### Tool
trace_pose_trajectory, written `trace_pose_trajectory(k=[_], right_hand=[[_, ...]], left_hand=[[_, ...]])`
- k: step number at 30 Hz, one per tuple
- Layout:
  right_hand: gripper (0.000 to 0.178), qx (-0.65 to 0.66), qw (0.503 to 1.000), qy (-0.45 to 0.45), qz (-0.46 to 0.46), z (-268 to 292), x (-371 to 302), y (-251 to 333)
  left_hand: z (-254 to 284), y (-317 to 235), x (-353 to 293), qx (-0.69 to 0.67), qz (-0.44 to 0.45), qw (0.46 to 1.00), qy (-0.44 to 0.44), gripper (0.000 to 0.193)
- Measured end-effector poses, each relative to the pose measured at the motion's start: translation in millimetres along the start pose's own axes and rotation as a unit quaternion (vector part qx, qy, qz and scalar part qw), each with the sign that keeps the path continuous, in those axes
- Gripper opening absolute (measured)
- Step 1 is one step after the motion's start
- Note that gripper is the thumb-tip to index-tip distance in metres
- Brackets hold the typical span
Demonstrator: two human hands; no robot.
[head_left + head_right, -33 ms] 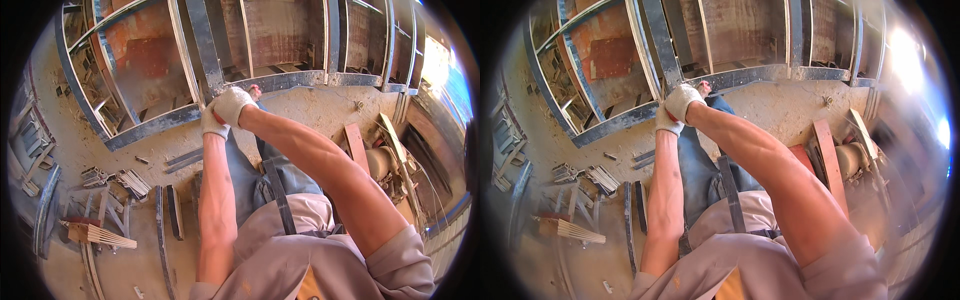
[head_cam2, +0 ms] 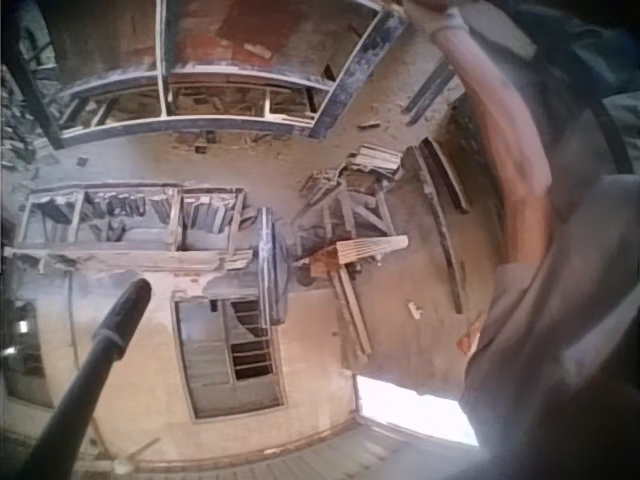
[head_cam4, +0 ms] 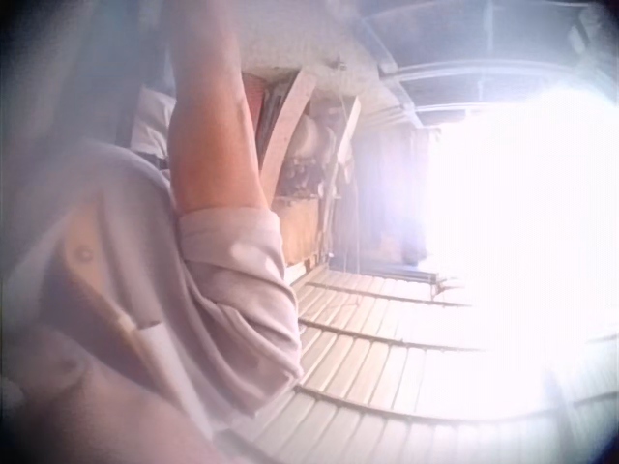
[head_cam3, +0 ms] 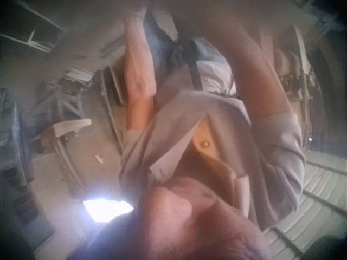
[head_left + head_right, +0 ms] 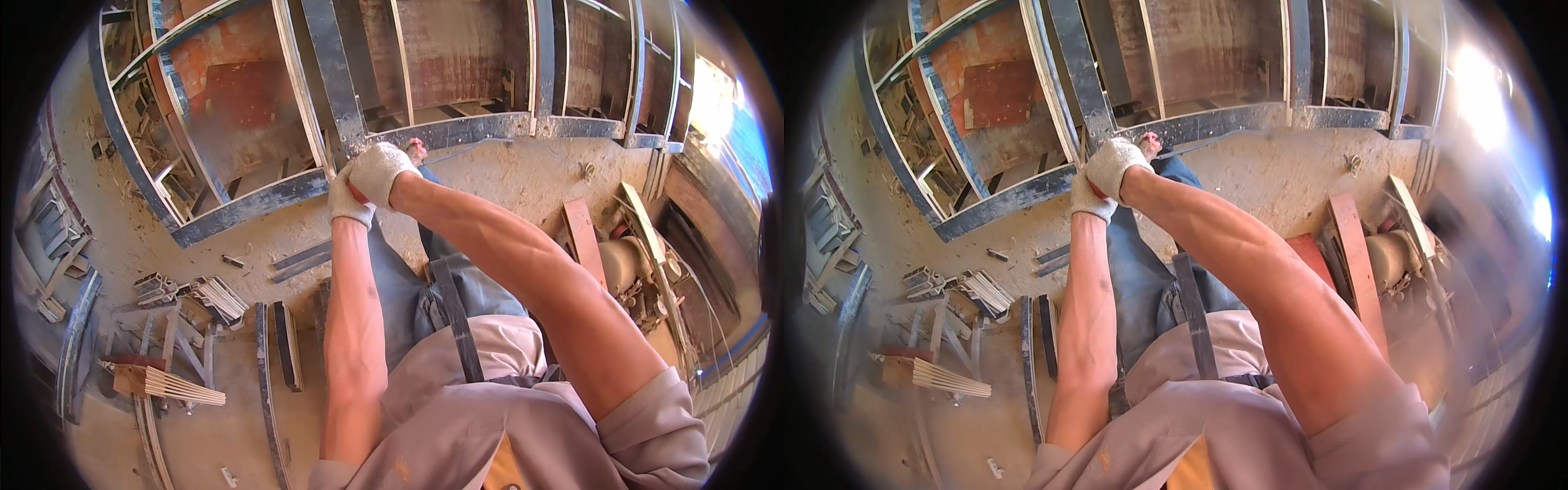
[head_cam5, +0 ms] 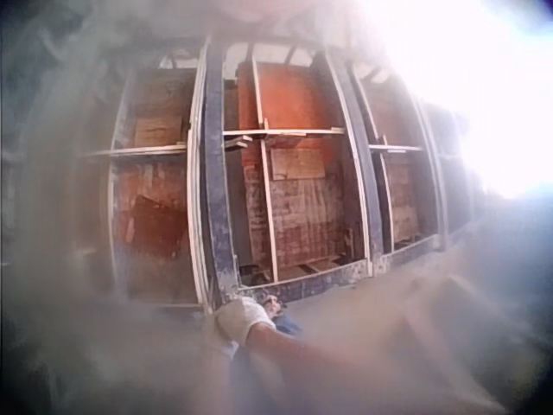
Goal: The person moves a wooden board and then uses a red power drill to make holes in a wooden frame structure. The person handles the board and the drill while working on the frame.
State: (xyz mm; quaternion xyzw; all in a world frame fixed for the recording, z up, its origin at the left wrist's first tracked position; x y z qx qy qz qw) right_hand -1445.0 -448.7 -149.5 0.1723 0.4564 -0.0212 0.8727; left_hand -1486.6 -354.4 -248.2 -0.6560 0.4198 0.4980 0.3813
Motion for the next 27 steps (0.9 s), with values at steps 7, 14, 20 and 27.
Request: trace_pose_trajectory(k=[7, 14, 20, 27], right_hand=[[0.019, 0.064, 0.997, 0.012, -0.045, -26.6, -7.0, -27.0], [0.023, 0.065, 0.989, -0.086, -0.096, -75.2, -33.0, -68.2], [0.041, 0.099, 0.977, -0.131, -0.134, -72.0, -68.7, 0.8], [0.046, 0.084, 0.976, -0.091, -0.177, -55.8, -89.6, 31.7]], left_hand=[[3.1, 22.7, 11.4, 0.048, 0.001, 0.998, 0.043, 0.027], [14.2, 52.8, 24.5, 0.153, -0.159, 0.975, 0.021, 0.042], [67.1, 26.1, -13.7, 0.198, -0.158, 0.966, -0.045, 0.066], [42.1, -4.2, -82.1, 0.230, -0.160, 0.959, -0.035, 0.059]])
Point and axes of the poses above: each hand's wrist, its own x-axis towards the middle knuckle, its own z-axis out of the back of the hand, y = z × x, the point moved 7 cm from there along x, towards the middle knuckle, and after that the axes turned 9 degrees about -z, right-handed, at the moved point
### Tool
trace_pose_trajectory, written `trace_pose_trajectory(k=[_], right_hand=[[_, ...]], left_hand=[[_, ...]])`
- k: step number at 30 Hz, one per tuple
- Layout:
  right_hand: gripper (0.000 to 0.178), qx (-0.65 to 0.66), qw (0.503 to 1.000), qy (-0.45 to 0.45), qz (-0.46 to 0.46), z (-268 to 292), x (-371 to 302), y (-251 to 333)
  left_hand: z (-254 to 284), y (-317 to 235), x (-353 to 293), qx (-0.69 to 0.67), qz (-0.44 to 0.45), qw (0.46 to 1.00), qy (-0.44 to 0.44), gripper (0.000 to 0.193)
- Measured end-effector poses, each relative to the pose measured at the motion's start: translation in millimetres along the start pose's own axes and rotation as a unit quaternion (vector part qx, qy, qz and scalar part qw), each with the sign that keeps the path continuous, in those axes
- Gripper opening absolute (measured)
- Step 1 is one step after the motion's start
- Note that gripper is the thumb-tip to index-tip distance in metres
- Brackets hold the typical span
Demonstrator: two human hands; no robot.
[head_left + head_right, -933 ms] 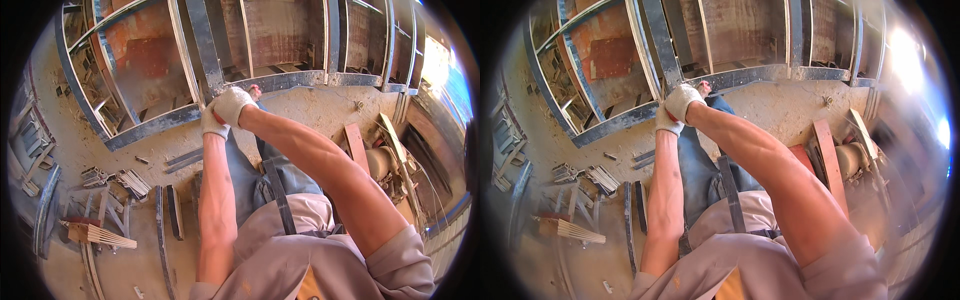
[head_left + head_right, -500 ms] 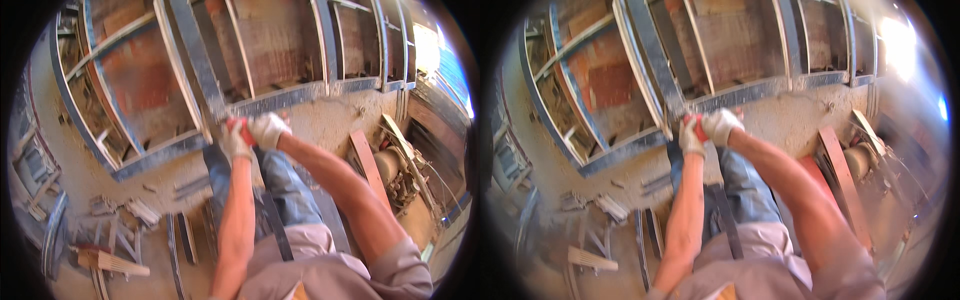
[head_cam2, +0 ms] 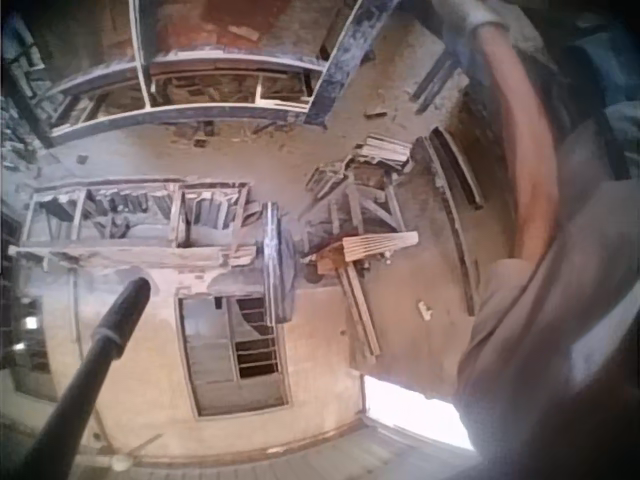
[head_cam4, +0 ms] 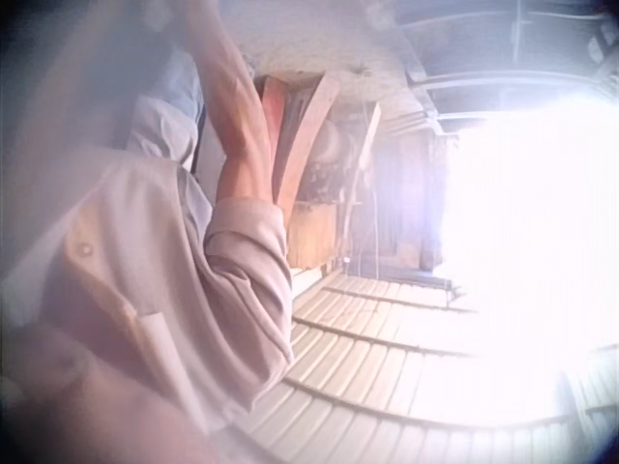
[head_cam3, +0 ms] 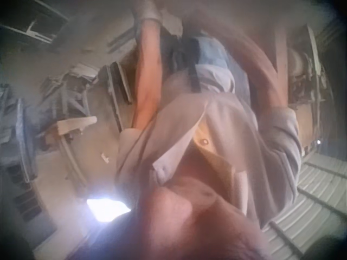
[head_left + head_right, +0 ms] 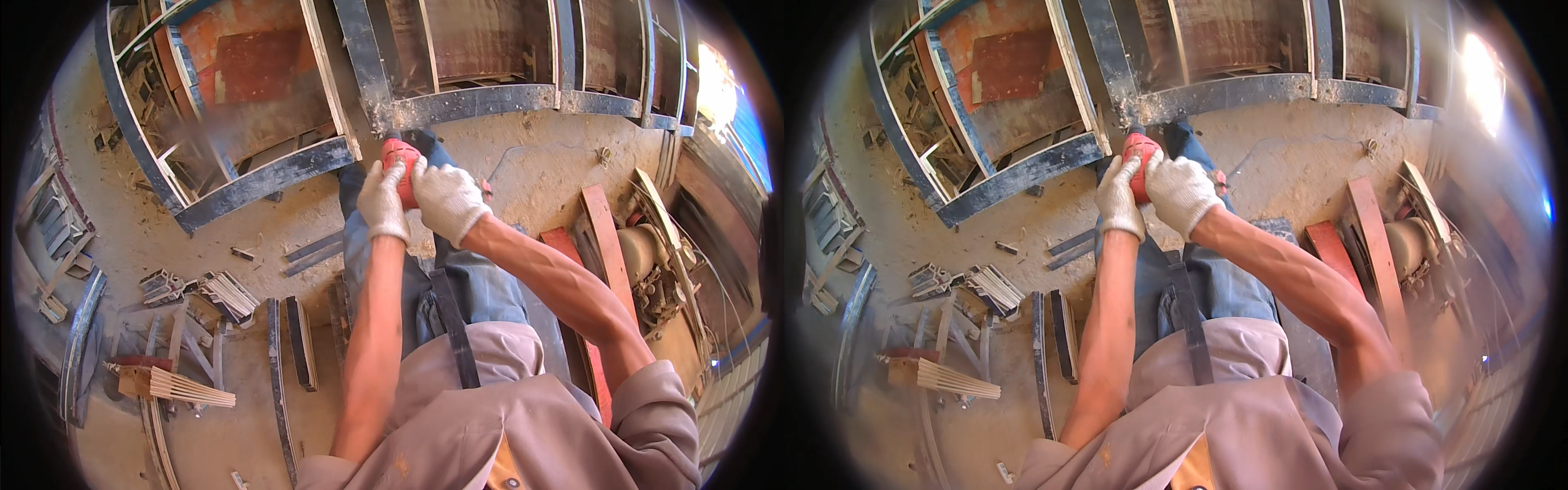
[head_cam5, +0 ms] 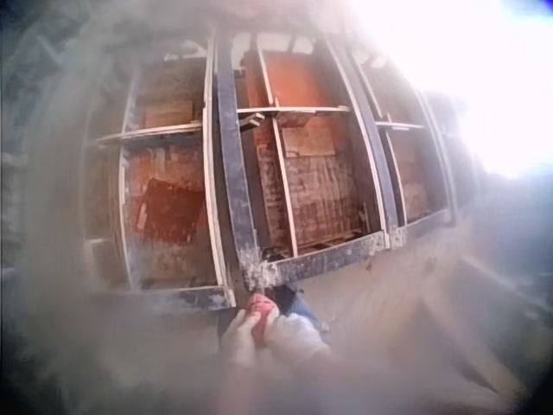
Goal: The person moves a wooden board and then uses a red power drill to make holes in a wooden frame structure. The person handles the board and the drill while working on the frame.
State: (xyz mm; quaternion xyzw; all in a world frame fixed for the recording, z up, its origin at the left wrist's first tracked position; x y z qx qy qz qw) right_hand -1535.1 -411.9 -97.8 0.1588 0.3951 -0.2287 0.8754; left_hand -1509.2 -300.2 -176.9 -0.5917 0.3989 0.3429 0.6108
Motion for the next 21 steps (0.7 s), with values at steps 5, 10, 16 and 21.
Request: trace_pose_trajectory(k=[5, 10, 16, 21], right_hand=[[0.052, 0.028, 0.998, -0.047, 0.043, -4.9, -29.4, 11.8], [0.044, 0.070, 0.991, -0.032, 0.108, -29.1, -6.1, 42.4], [0.039, 0.087, 0.988, -0.020, 0.124, -37.3, 8.6, 61.5], [0.036, 0.087, 0.989, -0.013, 0.121, -43.6, 19.4, 63.2]], left_hand=[[27.2, 5.6, -28.6, -0.010, -0.048, 0.998, -0.038, 0.066], [72.7, 12.4, -6.2, -0.018, -0.034, 0.997, -0.069, 0.085], [99.3, 16.8, 16.2, -0.014, -0.049, 0.993, -0.105, 0.085], [100.2, 16.6, 24.7, -0.010, -0.038, 0.995, -0.097, 0.085]])
Point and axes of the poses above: each hand's wrist, its own x-axis towards the middle knuckle, its own z-axis out of the back of the hand, y = z × x, the point moved 7 cm from there along x, towards the middle knuckle, and after that the axes turned 9 degrees about -z, right-handed, at the moved point
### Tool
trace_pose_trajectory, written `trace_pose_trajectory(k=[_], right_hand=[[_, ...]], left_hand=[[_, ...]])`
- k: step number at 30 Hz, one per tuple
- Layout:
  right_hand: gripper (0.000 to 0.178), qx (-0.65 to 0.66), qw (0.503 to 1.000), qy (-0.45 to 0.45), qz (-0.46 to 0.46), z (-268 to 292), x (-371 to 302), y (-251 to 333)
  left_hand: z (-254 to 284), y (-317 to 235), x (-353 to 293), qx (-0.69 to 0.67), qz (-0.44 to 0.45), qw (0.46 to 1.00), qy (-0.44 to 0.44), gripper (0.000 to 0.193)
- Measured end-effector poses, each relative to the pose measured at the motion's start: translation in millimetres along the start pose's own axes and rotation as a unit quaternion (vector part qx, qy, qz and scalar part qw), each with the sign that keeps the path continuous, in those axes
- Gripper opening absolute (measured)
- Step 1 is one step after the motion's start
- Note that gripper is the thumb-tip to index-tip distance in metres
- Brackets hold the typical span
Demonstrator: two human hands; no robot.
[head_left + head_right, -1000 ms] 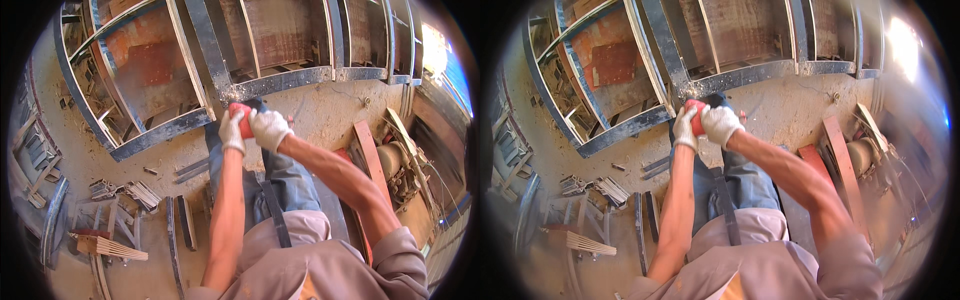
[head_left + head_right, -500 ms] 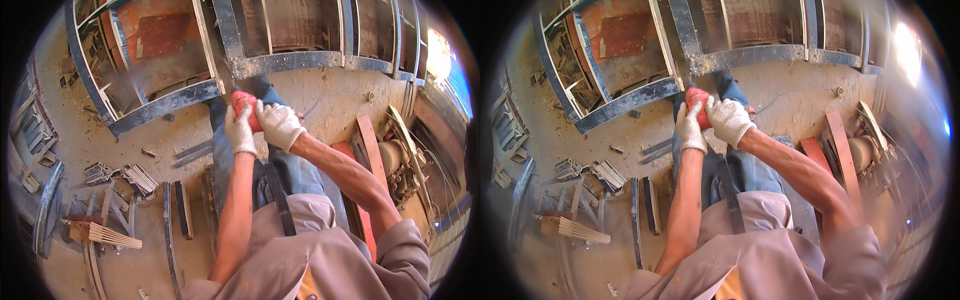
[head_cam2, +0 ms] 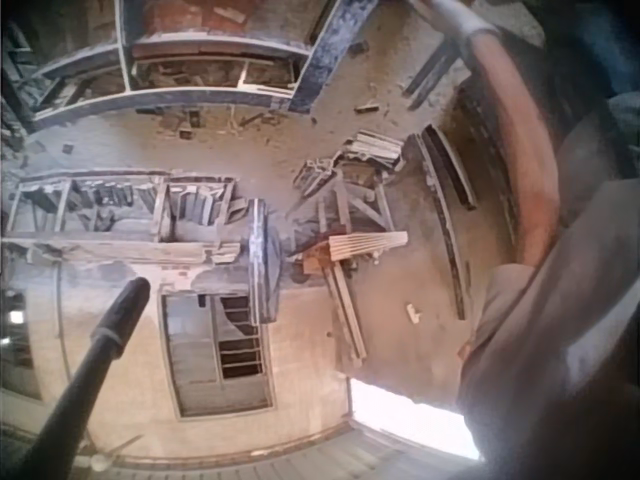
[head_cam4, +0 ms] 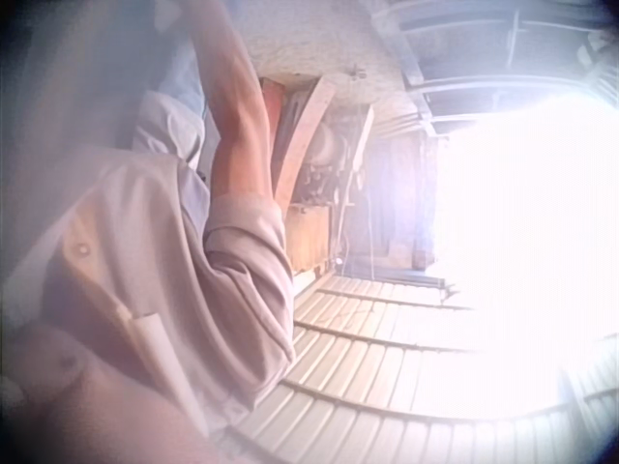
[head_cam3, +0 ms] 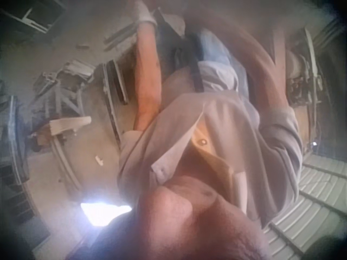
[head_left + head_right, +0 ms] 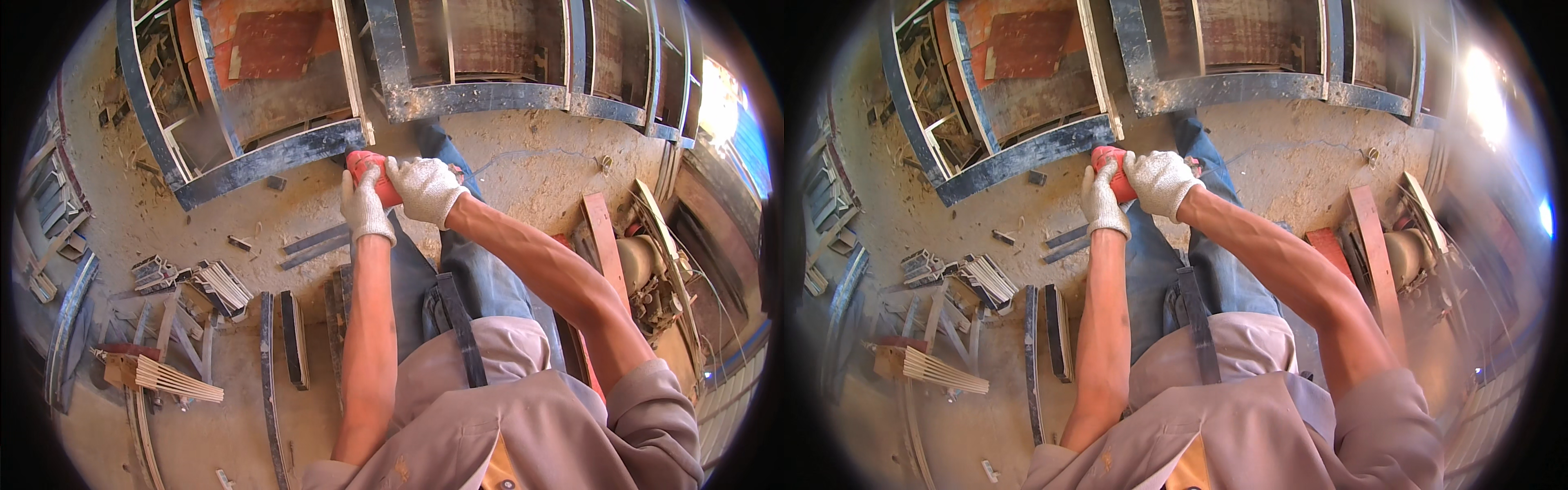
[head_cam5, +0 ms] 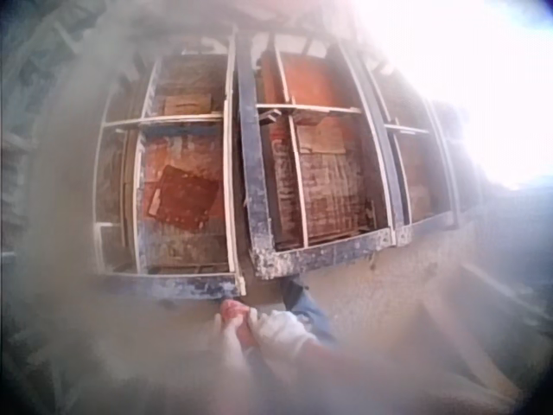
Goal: The person moves a wooden board and then uses a red power drill to make holes in a wooden frame structure. The person handles the board and the drill while working on the frame.
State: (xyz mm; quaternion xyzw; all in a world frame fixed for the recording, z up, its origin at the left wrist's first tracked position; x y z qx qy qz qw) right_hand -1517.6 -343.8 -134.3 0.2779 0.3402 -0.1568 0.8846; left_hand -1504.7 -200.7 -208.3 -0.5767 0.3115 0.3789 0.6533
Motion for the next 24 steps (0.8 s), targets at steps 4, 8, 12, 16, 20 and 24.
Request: trace_pose_trajectory(k=[4, 8, 12, 16, 20, 24], right_hand=[[0.032, -0.006, 0.999, 0.018, -0.031, 1.2, 2.9, 2.7], [0.029, -0.004, 0.998, 0.022, -0.062, -1.6, 8.0, 6.7], [0.027, -0.038, 0.995, 0.055, -0.073, -1.6, 14.3, 11.7], [0.018, -0.051, 0.994, 0.085, -0.056, 12.0, 26.9, 21.1], [0.015, -0.093, 0.987, 0.128, -0.027, 32.5, 46.2, 43.2], [0.016, -0.131, 0.986, 0.098, 0.005, 30.8, 50.0, 58.8]], left_hand=[[0.5, 9.0, 10.3, -0.017, -0.008, 1.000, -0.022, 0.081], [3.2, 8.4, 26.6, 0.021, -0.034, 0.999, -0.014, 0.064], [1.5, -3.1, 22.4, 0.009, -0.057, 0.997, -0.052, 0.044], [-10.6, -22.9, 22.3, -0.049, 0.008, 0.998, -0.030, 0.028], [-0.2, -16.8, 50.4, -0.052, 0.101, 0.993, -0.022, 0.023], [12.7, 1.9, 69.9, -0.067, 0.135, 0.988, 0.039, 0.025]])
Point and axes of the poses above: each hand's wrist, its own x-axis towards the middle knuckle, its own z-axis out of the back of the hand, y = z × x, the point moved 7 cm from there along x, towards the middle knuckle, and after that the axes turned 9 degrees about -z, right-handed, at the moved point
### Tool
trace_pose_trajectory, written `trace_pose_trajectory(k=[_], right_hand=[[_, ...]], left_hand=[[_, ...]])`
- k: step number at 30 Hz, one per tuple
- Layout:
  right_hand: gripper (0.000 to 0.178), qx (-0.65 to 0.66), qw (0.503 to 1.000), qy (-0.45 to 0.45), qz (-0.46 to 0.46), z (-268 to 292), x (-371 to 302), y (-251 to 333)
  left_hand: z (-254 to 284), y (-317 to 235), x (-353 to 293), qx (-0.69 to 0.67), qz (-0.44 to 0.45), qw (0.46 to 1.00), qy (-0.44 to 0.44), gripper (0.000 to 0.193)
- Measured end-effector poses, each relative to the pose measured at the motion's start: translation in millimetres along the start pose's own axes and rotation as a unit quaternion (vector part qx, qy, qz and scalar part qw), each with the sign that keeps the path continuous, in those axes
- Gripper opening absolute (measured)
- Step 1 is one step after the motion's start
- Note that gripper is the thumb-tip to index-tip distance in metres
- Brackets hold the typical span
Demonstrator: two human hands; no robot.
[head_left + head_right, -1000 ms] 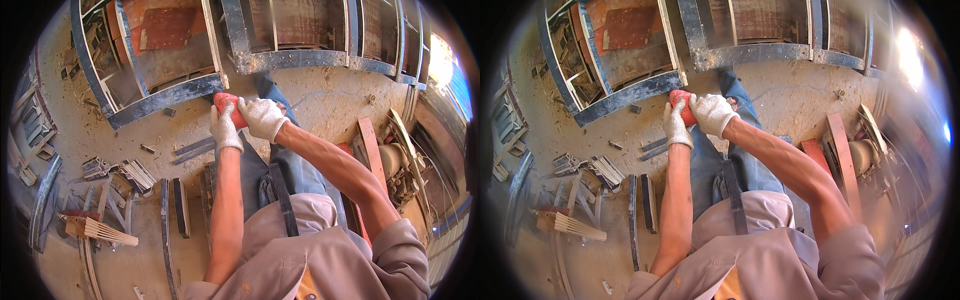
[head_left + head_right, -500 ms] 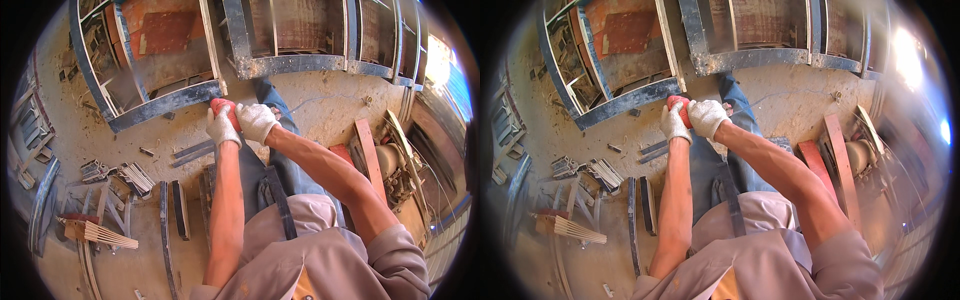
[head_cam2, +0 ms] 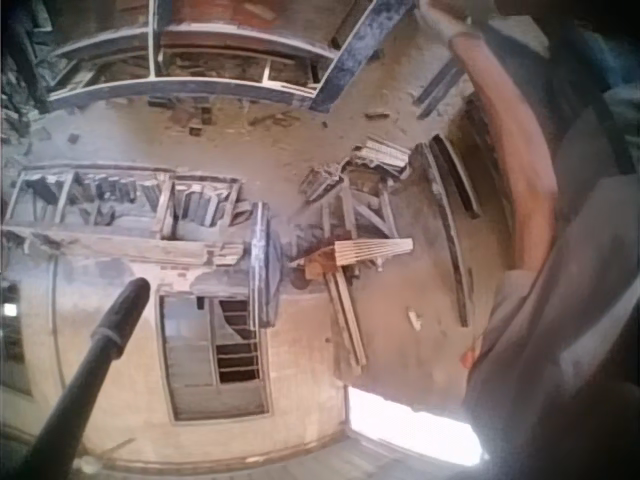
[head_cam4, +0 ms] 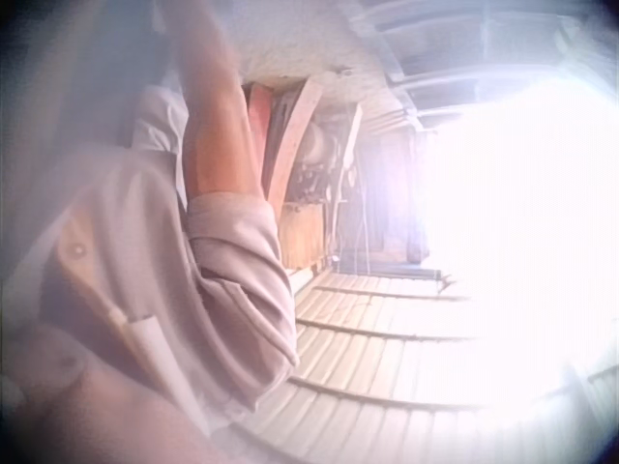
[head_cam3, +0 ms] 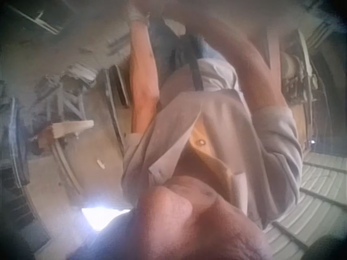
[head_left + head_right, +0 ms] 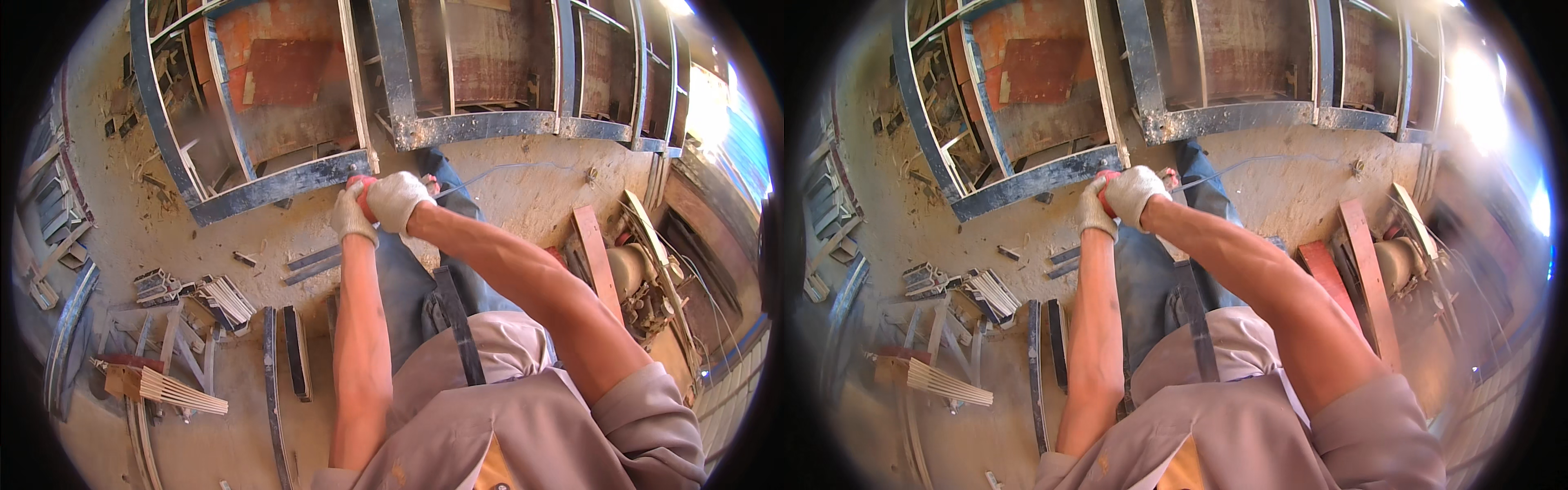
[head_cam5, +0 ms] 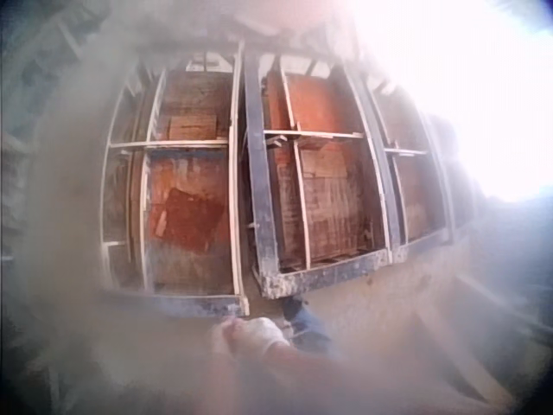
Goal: The person moves a wooden board and then uses a red power drill to make holes in a wooden frame structure. The person handles the board and the drill while working on the frame.
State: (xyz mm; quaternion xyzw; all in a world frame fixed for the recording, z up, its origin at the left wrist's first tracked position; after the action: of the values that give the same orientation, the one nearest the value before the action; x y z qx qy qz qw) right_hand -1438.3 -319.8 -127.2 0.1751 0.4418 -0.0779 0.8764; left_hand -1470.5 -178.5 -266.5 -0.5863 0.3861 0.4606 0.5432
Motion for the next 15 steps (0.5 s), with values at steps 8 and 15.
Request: trace_pose_trajectory(k=[8, 15], right_hand=[[0.014, -0.032, 0.998, 0.022, 0.050, 1.5, 2.5, 8.9], [0.015, -0.009, 0.999, 0.028, 0.041, -13.6, -0.1, 12.3]], left_hand=[[-10.8, 15.4, -5.7, -0.134, 0.044, 0.986, 0.093, 0.028], [-21.4, 28.3, -37.8, -0.263, 0.022, 0.960, 0.091, 0.031]])
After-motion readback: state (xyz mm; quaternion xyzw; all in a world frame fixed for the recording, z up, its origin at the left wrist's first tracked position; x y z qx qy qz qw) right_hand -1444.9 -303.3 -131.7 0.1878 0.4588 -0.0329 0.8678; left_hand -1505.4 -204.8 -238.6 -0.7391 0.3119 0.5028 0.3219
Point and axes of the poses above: each hand's wrist, its own x-axis towards the middle knuckle, its own z-axis out of the back of the hand, y = z × x, the point moved 7 cm from there along x, towards the middle knuckle, and after that the axes turned 9 degrees about -z, right-handed, at the moved point
